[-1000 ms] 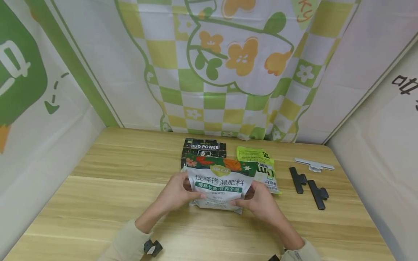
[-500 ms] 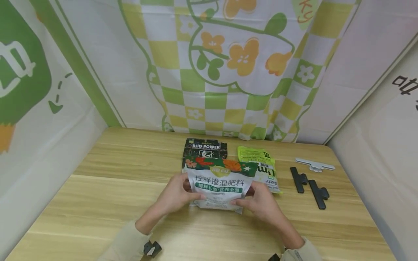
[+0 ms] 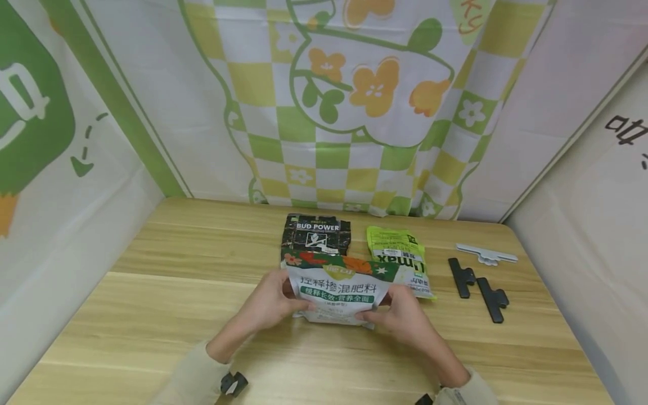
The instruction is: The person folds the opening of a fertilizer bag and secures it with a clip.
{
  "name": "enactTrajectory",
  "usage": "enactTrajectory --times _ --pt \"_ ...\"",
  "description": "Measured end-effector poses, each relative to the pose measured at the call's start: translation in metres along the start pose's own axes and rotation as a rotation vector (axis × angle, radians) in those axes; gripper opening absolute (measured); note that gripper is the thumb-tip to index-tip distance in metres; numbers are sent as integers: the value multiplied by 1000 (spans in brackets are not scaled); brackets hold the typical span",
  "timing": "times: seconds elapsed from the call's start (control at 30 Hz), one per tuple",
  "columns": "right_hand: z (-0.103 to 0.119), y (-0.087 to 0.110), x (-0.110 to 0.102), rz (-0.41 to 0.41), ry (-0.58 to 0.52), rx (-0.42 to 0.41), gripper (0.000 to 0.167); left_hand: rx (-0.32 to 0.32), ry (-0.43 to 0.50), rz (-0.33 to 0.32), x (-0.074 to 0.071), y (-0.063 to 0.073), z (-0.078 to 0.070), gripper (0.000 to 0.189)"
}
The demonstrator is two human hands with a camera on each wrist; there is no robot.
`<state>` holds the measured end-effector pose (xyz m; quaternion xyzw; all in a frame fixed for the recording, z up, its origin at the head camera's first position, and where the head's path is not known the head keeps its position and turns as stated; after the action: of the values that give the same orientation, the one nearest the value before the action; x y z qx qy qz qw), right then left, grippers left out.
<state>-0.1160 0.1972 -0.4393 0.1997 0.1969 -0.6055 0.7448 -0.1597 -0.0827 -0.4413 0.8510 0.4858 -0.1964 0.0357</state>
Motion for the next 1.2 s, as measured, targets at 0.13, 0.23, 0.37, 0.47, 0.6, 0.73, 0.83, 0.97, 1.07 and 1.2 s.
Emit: enactTrajectory --times 0.13,0.23,0.37,0.47,0.6,0.73,0.83,0.97,1.07,1.2 --pt "1 0 -1 18 3 5 60 -1 -11 20 -3 0 -1 47" --pt "3 0 -2 39 -7 -15 64 4 -29 34 -5 2 -3 45" --pt "8 1 -3 36 -16 -18 62 14 -52 37 -7 2 -5 48" --pt "11 1 -4 -13 -13 19 56 -1 -51 20 -9 1 -7 52" --pt "16 0 -7 -76 -26 17 46 1 -33 1 -12 -1 -10 51" --pt "21 -3 -10 -99 -58 -31 39 29 -12 -1 -15 -4 -15 48" --pt "24 -5 -12 -104 -118 -77 35 48 22 3 -17 -7 -18 49" --pt "26 -6 -14 -117 -196 -133 31 93 62 21 -19 -10 -22 49" --pt "26 -7 -17 -131 -213 -188 28 137 93 38 -20 -12 -24 45" --pt "27 -8 -22 -140 -227 -254 21 179 118 48 -20 -13 -26 40"
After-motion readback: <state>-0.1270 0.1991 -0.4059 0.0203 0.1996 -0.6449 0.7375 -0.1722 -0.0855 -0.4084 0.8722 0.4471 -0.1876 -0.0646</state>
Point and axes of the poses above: each hand's wrist, its own y-axis away from the middle knuckle, its own x-axis out of the palm, z = x × y, the point moved 1 cm from there along -y, towards the middle knuckle, and after that the axes turned 7 degrees about x, right-handed, at the moved point
